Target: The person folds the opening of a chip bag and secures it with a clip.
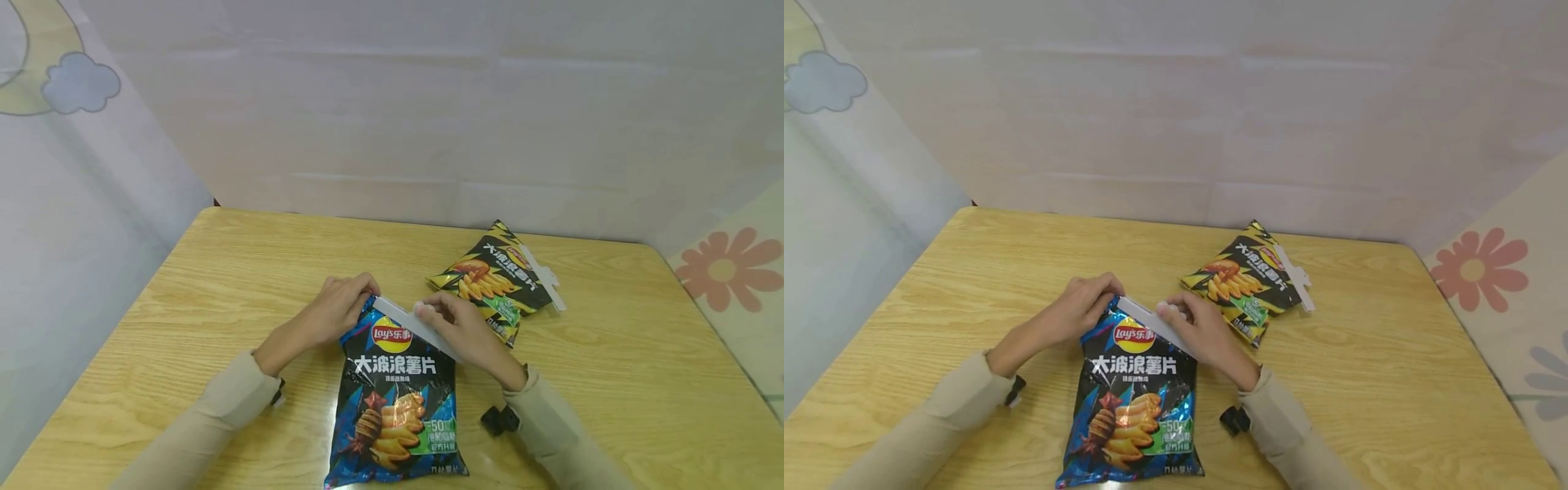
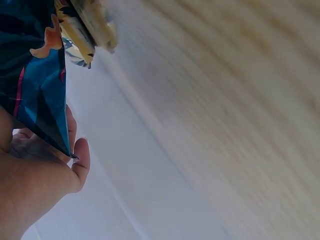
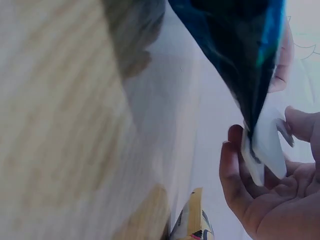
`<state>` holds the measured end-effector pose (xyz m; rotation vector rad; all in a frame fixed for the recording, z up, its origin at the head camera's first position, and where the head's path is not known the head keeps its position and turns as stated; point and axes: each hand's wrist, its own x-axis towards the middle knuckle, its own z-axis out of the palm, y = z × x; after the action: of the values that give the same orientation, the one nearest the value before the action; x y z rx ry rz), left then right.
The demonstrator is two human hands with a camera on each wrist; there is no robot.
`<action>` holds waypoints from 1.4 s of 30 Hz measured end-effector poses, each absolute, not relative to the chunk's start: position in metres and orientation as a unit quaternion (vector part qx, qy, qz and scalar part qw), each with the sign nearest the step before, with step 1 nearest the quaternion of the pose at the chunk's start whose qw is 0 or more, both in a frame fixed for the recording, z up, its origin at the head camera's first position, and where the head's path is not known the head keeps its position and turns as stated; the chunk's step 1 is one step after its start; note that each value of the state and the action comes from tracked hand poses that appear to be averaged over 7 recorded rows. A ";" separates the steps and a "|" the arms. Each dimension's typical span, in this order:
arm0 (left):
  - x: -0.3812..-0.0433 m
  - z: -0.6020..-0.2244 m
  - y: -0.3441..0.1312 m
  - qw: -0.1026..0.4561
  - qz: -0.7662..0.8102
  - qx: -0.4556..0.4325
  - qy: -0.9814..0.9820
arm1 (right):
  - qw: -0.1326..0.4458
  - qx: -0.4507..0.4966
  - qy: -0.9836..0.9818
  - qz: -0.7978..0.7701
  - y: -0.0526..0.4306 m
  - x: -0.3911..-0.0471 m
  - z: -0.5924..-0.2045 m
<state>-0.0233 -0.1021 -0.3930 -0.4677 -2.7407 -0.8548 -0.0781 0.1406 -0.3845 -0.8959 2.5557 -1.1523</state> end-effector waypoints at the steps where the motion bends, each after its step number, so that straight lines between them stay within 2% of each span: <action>1: -0.025 -0.393 -0.103 0.116 -0.291 -0.159 -0.936 | 0.102 -0.304 0.865 -0.387 0.140 -0.079 -0.384; 14: -0.047 -0.395 -0.119 0.117 -0.299 -0.132 -0.938 | 0.141 -0.329 0.866 -0.349 0.135 -0.091 -0.379; 33: -0.081 -0.396 -0.141 0.112 -0.324 -0.070 -0.937 | 0.086 -0.347 0.865 -0.351 0.128 -0.107 -0.380; 42: -0.092 -0.397 -0.146 0.090 -0.301 -0.044 -0.948 | 0.091 -0.341 0.872 -0.339 0.119 -0.115 -0.382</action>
<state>-0.0916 -0.1456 -0.3967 -0.1314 -2.8196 -0.8963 -0.1146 0.1195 -0.3821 -1.0133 2.5913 -1.0079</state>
